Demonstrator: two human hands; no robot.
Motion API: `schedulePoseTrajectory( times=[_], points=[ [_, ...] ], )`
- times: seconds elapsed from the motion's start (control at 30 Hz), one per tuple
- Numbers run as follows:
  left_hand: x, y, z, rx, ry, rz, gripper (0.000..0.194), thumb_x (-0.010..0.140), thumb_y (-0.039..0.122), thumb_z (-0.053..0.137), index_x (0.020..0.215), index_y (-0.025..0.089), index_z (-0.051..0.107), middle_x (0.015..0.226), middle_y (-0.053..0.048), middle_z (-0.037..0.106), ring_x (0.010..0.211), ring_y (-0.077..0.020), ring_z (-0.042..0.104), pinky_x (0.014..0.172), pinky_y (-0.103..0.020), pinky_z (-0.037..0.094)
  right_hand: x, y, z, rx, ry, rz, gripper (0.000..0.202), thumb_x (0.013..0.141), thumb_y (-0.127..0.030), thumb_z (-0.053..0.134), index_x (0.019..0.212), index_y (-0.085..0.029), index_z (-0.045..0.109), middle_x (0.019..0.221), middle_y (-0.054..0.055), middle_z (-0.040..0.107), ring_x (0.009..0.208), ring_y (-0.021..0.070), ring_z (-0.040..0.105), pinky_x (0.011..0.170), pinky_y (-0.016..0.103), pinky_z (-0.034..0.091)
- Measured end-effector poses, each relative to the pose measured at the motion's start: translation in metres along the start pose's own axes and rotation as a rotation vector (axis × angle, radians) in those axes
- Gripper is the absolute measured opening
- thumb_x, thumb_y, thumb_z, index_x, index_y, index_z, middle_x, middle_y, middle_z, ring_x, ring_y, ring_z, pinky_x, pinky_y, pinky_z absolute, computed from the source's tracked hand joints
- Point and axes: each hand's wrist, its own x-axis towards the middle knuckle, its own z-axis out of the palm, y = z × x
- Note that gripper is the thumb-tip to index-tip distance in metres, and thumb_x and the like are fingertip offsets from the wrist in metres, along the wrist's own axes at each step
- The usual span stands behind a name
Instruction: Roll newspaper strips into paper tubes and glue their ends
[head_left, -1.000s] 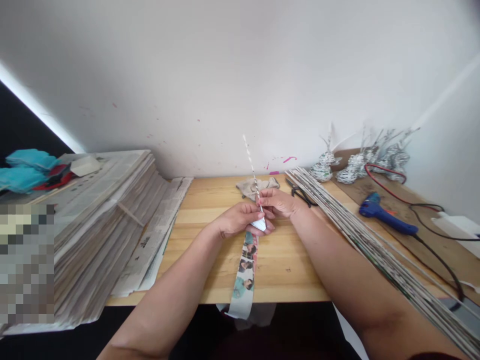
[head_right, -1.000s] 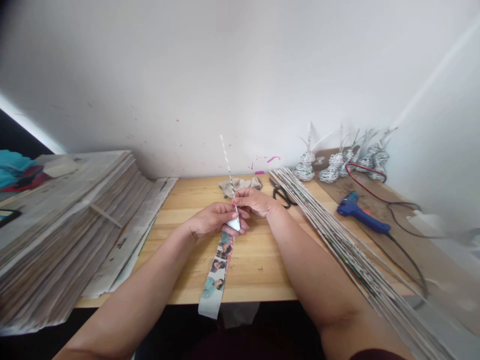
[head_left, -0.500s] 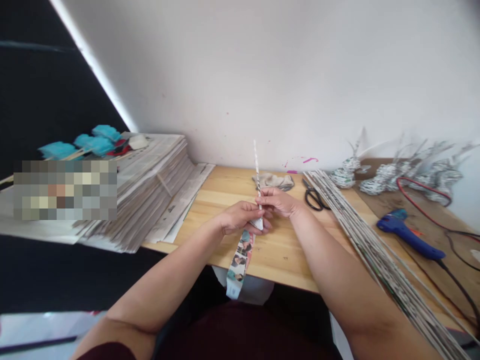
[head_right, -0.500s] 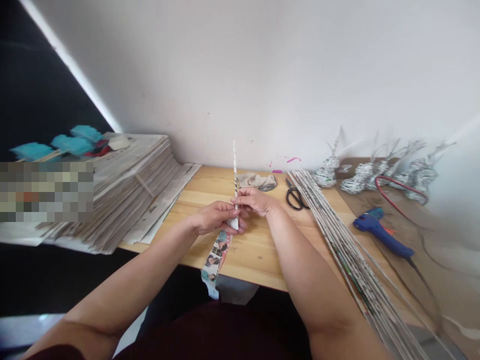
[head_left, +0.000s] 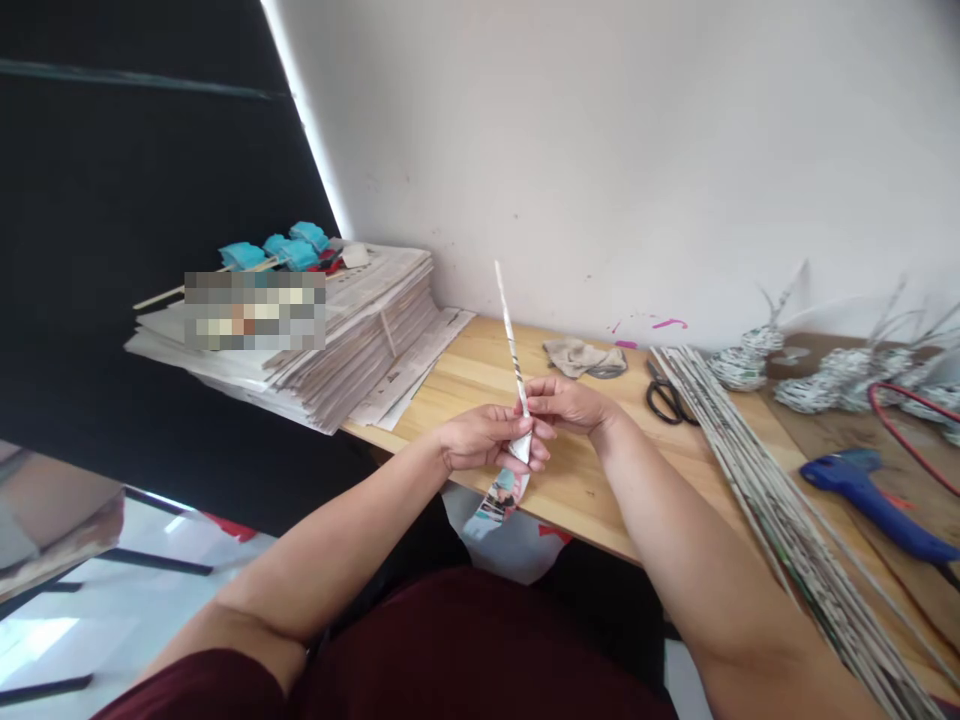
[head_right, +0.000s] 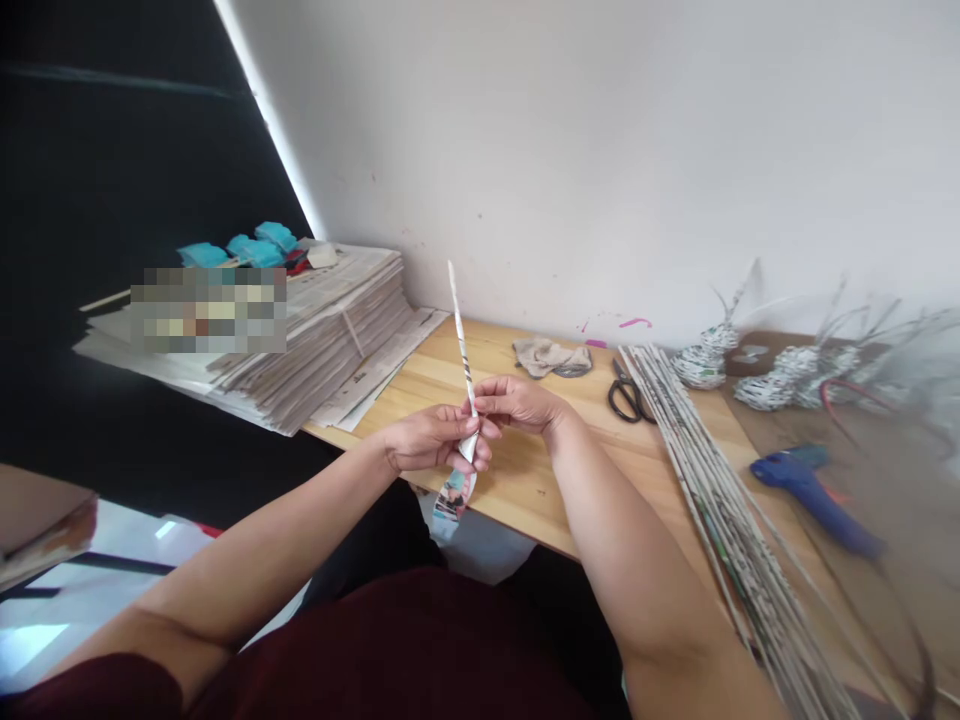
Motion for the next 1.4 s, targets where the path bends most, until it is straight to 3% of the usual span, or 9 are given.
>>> schedulePoseTrajectory(
  times=[0.3, 0.47, 0.67, 0.77, 0.9, 1.03, 1.13, 1.4],
  points=[
    [-0.016, -0.006, 0.006, 0.092, 0.197, 0.053, 0.033, 0.077, 0.035, 0.073, 0.097, 0.010, 0.068, 0.084, -0.013, 0.073, 0.075, -0.0173, 0.070, 0.066, -0.026, 0.056, 0.012, 0.000, 0.014, -0.020, 0.076, 0.033, 0.037, 0.072, -0.044, 0.078, 0.078, -0.012, 0.060, 0.056, -0.002, 0.061, 0.045, 0.0074, 0.054, 0.043, 0.018, 0.034],
    [-0.024, -0.010, 0.010, 0.122, 0.314, 0.103, 0.030, 0.075, 0.031, 0.076, 0.096, 0.011, 0.070, 0.088, -0.013, 0.074, 0.078, -0.0175, 0.071, 0.072, -0.029, 0.057, 0.013, 0.001, 0.025, -0.052, 0.258, 0.026, 0.036, 0.068, -0.041, 0.081, 0.071, -0.013, 0.059, 0.056, -0.003, 0.060, 0.045, 0.0059, 0.049, 0.043, 0.018, 0.030],
    [-0.021, -0.017, 0.014, 0.132, 0.335, 0.075, 0.026, 0.076, 0.031, 0.074, 0.091, 0.010, 0.071, 0.089, -0.015, 0.074, 0.076, -0.0175, 0.071, 0.068, -0.027, 0.057, 0.003, 0.013, 0.031, -0.090, 0.495, -0.032, 0.034, 0.066, -0.037, 0.082, 0.066, -0.014, 0.057, 0.057, -0.003, 0.060, 0.046, 0.0054, 0.047, 0.045, 0.018, 0.031],
    [-0.021, -0.016, 0.014, 0.094, 0.289, 0.057, 0.026, 0.078, 0.029, 0.073, 0.093, 0.008, 0.071, 0.090, -0.015, 0.074, 0.078, -0.0184, 0.071, 0.070, -0.029, 0.058, -0.004, 0.018, 0.033, -0.032, 0.447, -0.036, 0.031, 0.072, -0.040, 0.077, 0.074, -0.014, 0.061, 0.061, -0.002, 0.060, 0.047, 0.0059, 0.048, 0.045, 0.019, 0.033],
    [-0.024, -0.016, 0.010, 0.015, 0.147, 0.001, 0.032, 0.079, 0.031, 0.072, 0.104, 0.009, 0.069, 0.093, -0.015, 0.073, 0.081, -0.0187, 0.071, 0.073, -0.029, 0.058, -0.012, 0.022, 0.035, 0.084, 0.225, 0.025, 0.034, 0.080, -0.041, 0.071, 0.098, -0.013, 0.065, 0.059, -0.003, 0.056, 0.051, 0.0093, 0.054, 0.049, 0.021, 0.039],
    [-0.024, -0.019, 0.005, -0.049, 0.046, -0.034, 0.033, 0.081, 0.030, 0.070, 0.107, 0.011, 0.068, 0.093, -0.013, 0.073, 0.080, -0.0179, 0.071, 0.069, -0.026, 0.057, -0.013, 0.027, 0.033, 0.133, 0.109, 0.029, 0.032, 0.080, -0.041, 0.072, 0.093, -0.013, 0.064, 0.055, -0.004, 0.054, 0.051, 0.0108, 0.056, 0.051, 0.022, 0.042],
    [-0.020, -0.022, 0.004, -0.049, 0.059, -0.020, 0.031, 0.081, 0.029, 0.070, 0.105, 0.009, 0.068, 0.092, -0.014, 0.073, 0.080, -0.0188, 0.072, 0.070, -0.027, 0.058, -0.011, 0.029, 0.030, 0.134, 0.130, 0.020, 0.032, 0.077, -0.042, 0.074, 0.085, -0.013, 0.063, 0.052, -0.004, 0.055, 0.046, 0.0086, 0.051, 0.047, 0.020, 0.038],
    [-0.017, -0.022, 0.006, 0.062, 0.210, -0.006, 0.031, 0.077, 0.028, 0.074, 0.099, 0.008, 0.070, 0.093, -0.016, 0.073, 0.082, -0.0207, 0.072, 0.075, -0.031, 0.058, -0.004, 0.026, 0.031, -0.078, 0.327, 0.024, 0.034, 0.069, -0.043, 0.079, 0.068, -0.013, 0.062, 0.047, -0.002, 0.056, 0.039, 0.0059, 0.041, 0.039, 0.019, 0.024]
  ],
)
